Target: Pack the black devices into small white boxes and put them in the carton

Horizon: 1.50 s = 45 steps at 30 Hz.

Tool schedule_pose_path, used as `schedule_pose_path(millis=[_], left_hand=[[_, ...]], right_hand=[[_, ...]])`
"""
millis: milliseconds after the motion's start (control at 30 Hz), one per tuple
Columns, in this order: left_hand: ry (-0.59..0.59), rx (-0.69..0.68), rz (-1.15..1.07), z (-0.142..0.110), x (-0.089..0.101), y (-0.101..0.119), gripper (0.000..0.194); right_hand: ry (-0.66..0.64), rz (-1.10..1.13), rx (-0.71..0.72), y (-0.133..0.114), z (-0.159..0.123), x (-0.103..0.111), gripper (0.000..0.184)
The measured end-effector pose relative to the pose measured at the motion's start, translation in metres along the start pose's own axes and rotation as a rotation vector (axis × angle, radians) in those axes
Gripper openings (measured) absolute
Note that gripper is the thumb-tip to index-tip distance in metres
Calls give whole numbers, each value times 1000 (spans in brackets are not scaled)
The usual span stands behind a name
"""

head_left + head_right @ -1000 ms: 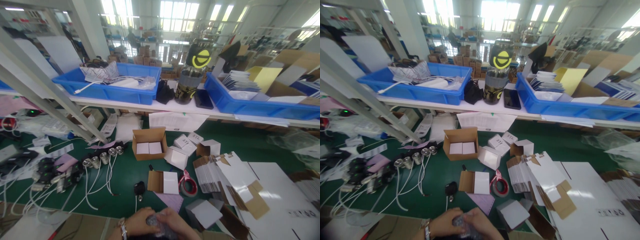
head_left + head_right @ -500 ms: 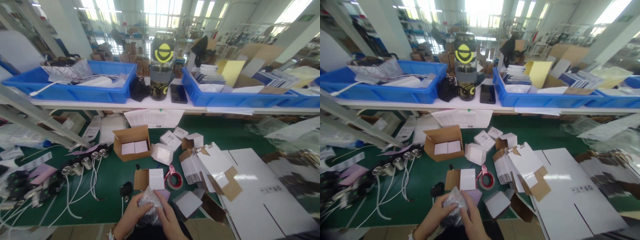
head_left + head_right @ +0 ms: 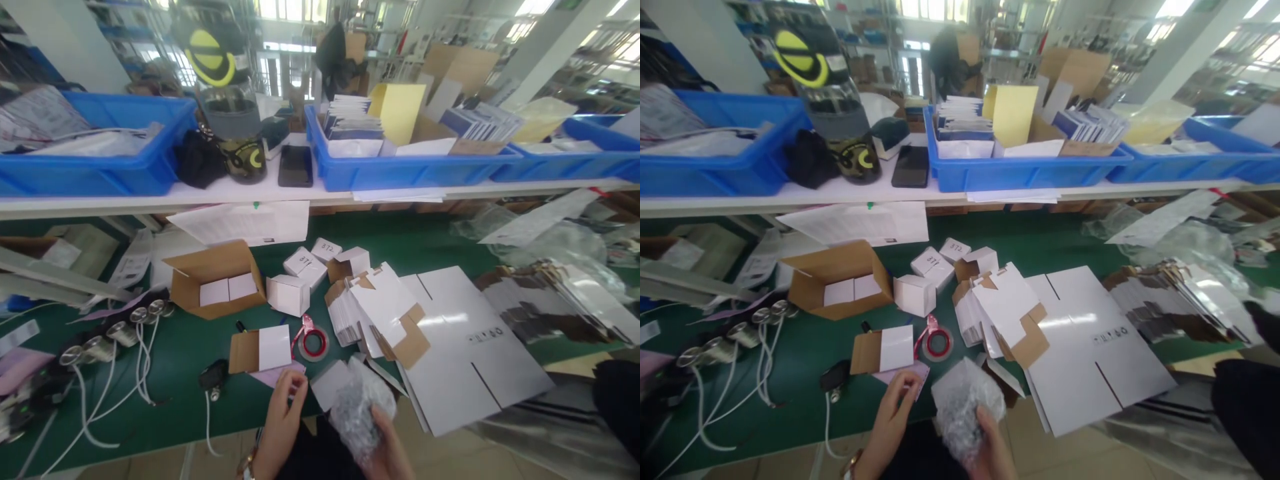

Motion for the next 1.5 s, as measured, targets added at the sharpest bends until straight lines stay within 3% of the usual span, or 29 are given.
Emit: schedule_pose_path(millis=[100, 133, 200, 267, 367, 467, 533, 600, 700, 800, 900, 1000, 1167, 1267, 1333, 1400, 1433, 1500], left_hand=[[-52, -24, 165, 1, -16, -1, 21], [-65, -36, 240, 1, -24, -5, 29], [-89, -51, 398, 1, -39, -15, 60], [-135, -67, 512, 5, -51, -25, 62], [-159, -91, 531, 18, -57, -33, 33], [-124, -127, 435, 31, -50, -31, 35], [-135, -155, 395, 37, -43, -28, 38], [-160, -182, 413, 40, -38, -24, 41], [-212, -249, 486, 42, -35, -21, 41], [-249, -293, 533, 44, -35, -20, 40], [-248, -305, 573, 48, -34, -23, 37], [-250, -337, 601, 49, -35, -28, 35], [-239, -348, 561, 48, -39, -32, 34], [-182, -320, 536, 42, -35, -33, 40], [-37, -245, 529, 31, -28, -39, 36], [69, -190, 557, 14, -24, -49, 23], [44, -209, 581, 5, -26, -54, 22], [-167, -350, 620, -9, -38, -61, 20]], right_hand=[[112, 185, -62, -17, 3, 21, 70], [146, 165, -51, -19, 4, 27, 71], [217, -40, 34, -20, 6, 42, 73], [236, -408, 235, -17, 7, 61, 74], [-50, -971, 646, -6, 9, 79, 66], [-350, -1333, 1034, 12, 16, 79, 63], [-364, -1503, 1208, 24, 28, 68, 65], [-327, -1632, 1262, 34, 43, 50, 60], [-311, -1796, 1181, 41, 63, 24, 43], [-336, -1904, 1083, 37, 68, 15, 35], [-306, -1883, 1163, 31, 60, 26, 37], [-354, -1886, 1240, 42, 54, 44, 41], [-422, -1999, 985, 86, 66, 46, 58], [-432, -1926, 921, 84, 68, 37, 49], [-407, -1822, 904, 67, 63, 39, 32], [-304, -1671, 830, 48, 54, 51, 27], [-223, -1567, 762, 41, 51, 59, 27], [-61, -1301, 547, 36, 50, 77, 30]])
Point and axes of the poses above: each hand's wrist, its own z-axis towards the middle knuckle, its own x-axis out of the back of the hand, y = z × x, the point moved 2 cm from there along z, towards the middle knuckle, and after that the axes turned 6 degrees about x, right-handed, at the moved point
